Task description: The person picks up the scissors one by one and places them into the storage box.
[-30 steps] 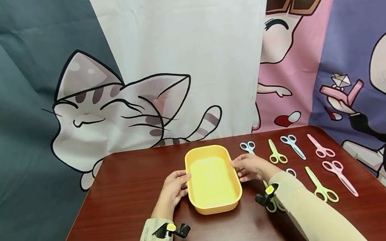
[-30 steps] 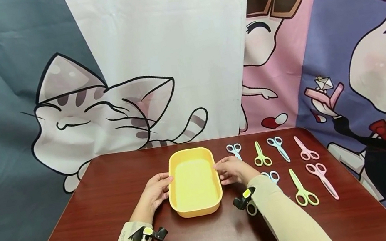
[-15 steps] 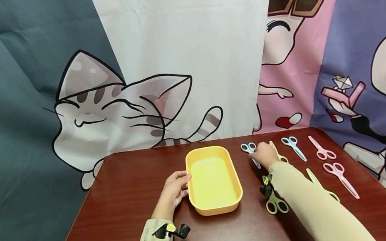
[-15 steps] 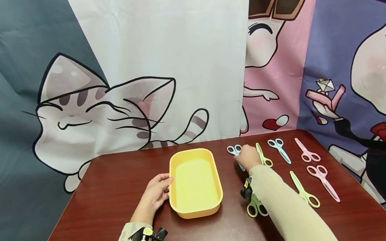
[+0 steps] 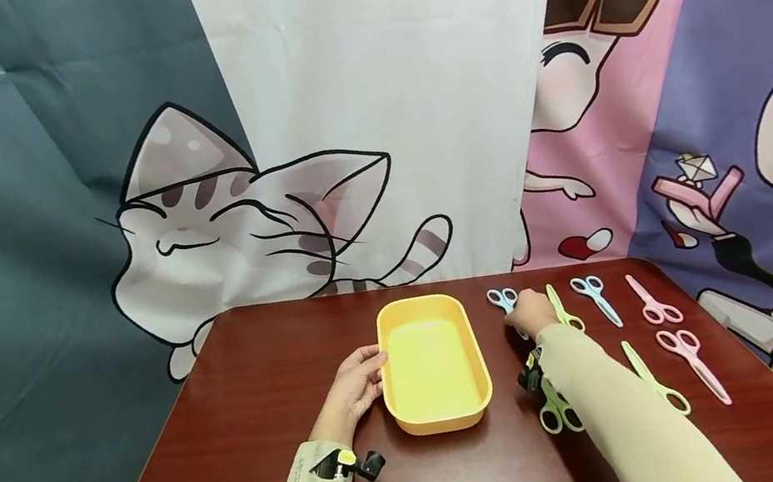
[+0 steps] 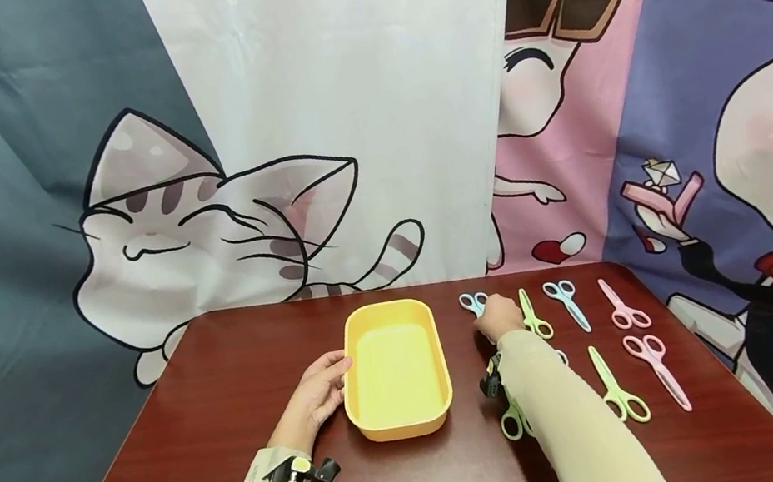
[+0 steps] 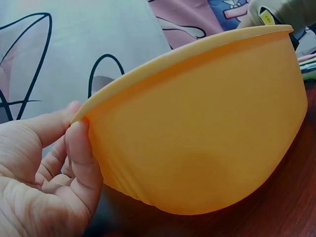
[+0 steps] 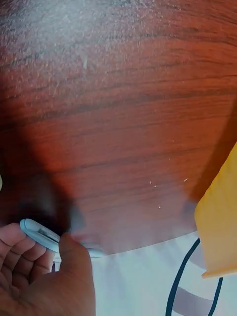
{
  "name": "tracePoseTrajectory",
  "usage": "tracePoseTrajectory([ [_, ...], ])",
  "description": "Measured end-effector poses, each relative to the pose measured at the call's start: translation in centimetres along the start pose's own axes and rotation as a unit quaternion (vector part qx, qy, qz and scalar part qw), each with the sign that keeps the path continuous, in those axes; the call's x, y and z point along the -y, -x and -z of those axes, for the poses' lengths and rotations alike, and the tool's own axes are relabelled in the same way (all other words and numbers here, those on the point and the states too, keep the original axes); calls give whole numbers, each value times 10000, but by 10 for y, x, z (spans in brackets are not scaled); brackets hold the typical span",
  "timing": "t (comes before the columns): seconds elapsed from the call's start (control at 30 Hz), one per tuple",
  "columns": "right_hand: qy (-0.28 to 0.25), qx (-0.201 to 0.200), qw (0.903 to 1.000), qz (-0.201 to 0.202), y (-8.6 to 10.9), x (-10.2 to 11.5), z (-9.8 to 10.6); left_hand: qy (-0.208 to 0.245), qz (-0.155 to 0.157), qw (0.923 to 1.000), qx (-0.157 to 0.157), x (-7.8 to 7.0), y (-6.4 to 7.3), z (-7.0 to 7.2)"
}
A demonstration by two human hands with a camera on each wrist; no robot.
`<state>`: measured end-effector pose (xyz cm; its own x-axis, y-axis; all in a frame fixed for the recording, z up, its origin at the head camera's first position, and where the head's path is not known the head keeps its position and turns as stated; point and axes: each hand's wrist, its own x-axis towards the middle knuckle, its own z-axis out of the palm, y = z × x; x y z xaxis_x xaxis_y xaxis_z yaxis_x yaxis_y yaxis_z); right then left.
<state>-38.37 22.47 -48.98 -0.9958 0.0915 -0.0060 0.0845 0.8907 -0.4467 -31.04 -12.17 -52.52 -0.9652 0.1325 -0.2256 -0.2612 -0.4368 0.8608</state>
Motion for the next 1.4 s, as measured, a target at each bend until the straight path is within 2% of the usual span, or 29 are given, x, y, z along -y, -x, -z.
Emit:
tracePoseTrajectory([
  [0.13, -321, -102, 9993, 187, -6, 3, 8, -11, 22, 10000, -1, -2, -1, -2],
  [0.27, -847, -175, 9938, 703, -10, 17, 14, -6, 102, 9999, -31, -3, 0, -2],
  [0.4, -1241, -31, 9805, 1522, -13, 39, 15, 6, 122, 9999, 17, -3, 1, -2],
  [0.5, -1320, 283, 9677, 2128, -14, 59, 13, 3, 119, 9999, 24, -5, 2, -1],
  [0.63, -828, 573, 9547, 2800, -9, 83, 8, -87, 118, 9999, 69, -5, 2, 1],
  [0.77, -105, 621, 9343, 3509, -4, 97, 3, -158, 84, 9998, 39, -3, 2, 1],
  [0.87, 308, 681, 9191, 3868, -2, 102, -2, -170, 66, 9998, 23, -2, 1, 0],
  [0.93, 603, 736, 9119, 3992, -2, 105, -5, -192, 73, 9998, 38, -1, 1, -1],
  [1.07, 920, 915, 9034, 4087, -1, 110, -9, -257, 57, 9996, 96, -1, 1, 0],
  [1.23, 1065, 1220, 8956, 4142, -4, 114, -10, -336, 28, 9994, 110, -3, 1, 1],
  [1.33, 1068, 1210, 8926, 4211, -4, 112, -14, -341, 33, 9994, 78, -4, 2, 1],
  [1.4, 1128, 1142, 8870, 4330, -4, 109, -20, -323, 74, 9994, 58, -3, 2, 0],
])
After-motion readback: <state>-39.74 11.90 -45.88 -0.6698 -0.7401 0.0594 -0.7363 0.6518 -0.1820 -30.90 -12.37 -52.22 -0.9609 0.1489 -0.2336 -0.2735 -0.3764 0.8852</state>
